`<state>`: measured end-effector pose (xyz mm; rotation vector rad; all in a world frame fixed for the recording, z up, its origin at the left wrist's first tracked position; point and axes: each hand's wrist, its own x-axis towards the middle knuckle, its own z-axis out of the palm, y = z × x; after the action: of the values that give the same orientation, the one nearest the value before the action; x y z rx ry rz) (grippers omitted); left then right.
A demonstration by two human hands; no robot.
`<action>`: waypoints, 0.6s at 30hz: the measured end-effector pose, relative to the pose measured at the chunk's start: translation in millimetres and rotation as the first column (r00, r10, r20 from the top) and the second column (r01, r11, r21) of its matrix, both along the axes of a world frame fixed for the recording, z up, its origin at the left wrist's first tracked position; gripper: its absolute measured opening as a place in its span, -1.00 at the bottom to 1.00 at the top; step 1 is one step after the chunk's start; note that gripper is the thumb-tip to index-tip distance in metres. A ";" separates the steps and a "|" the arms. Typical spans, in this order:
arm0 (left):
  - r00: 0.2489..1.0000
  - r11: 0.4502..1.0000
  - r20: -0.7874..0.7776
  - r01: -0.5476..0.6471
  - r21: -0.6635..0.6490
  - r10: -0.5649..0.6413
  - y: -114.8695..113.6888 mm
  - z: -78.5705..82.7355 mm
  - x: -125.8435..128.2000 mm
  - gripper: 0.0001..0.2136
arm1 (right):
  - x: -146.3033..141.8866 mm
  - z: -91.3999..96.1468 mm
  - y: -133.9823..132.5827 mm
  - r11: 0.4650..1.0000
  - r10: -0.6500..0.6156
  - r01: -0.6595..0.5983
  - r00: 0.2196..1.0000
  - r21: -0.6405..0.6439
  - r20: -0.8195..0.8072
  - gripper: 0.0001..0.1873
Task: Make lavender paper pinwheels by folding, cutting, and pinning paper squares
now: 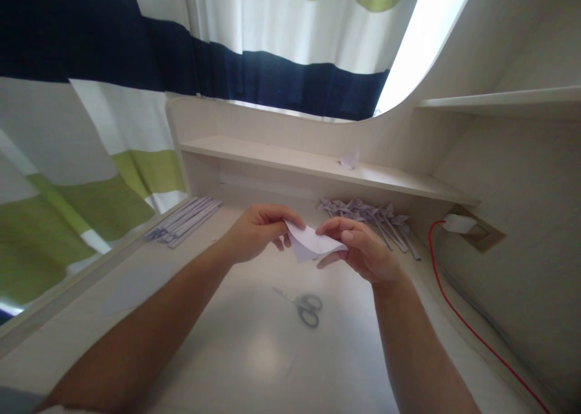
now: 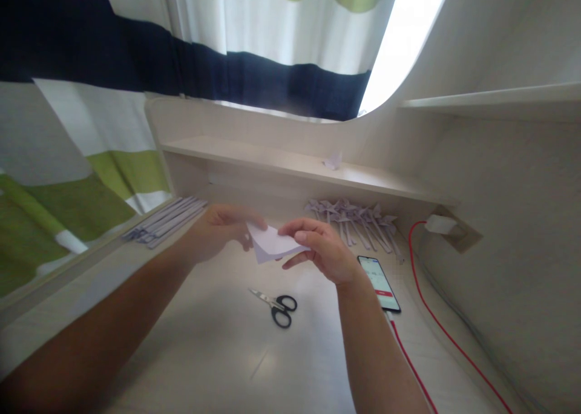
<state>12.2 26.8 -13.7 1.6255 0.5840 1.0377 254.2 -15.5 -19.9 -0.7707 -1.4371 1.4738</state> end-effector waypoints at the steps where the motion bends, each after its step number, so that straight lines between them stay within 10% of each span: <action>1: 1.000 1.000 -0.010 -0.009 0.008 0.009 -0.7 -0.8 0.7 -0.79 | -1.0 -0.2 0.0 1.000 -0.026 0.025 0.999 0.005 0.023 -0.69; 18: 1.000 0.999 0.014 0.000 0.040 -0.001 -6.7 -6.2 9.3 -0.65 | -12.2 -2.3 -1.6 0.997 -0.082 0.083 0.982 0.001 0.169 -0.74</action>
<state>21.5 20.1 -19.9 1.6516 0.5564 1.0659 242.0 -17.1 -22.2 -0.9671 -1.5084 1.3771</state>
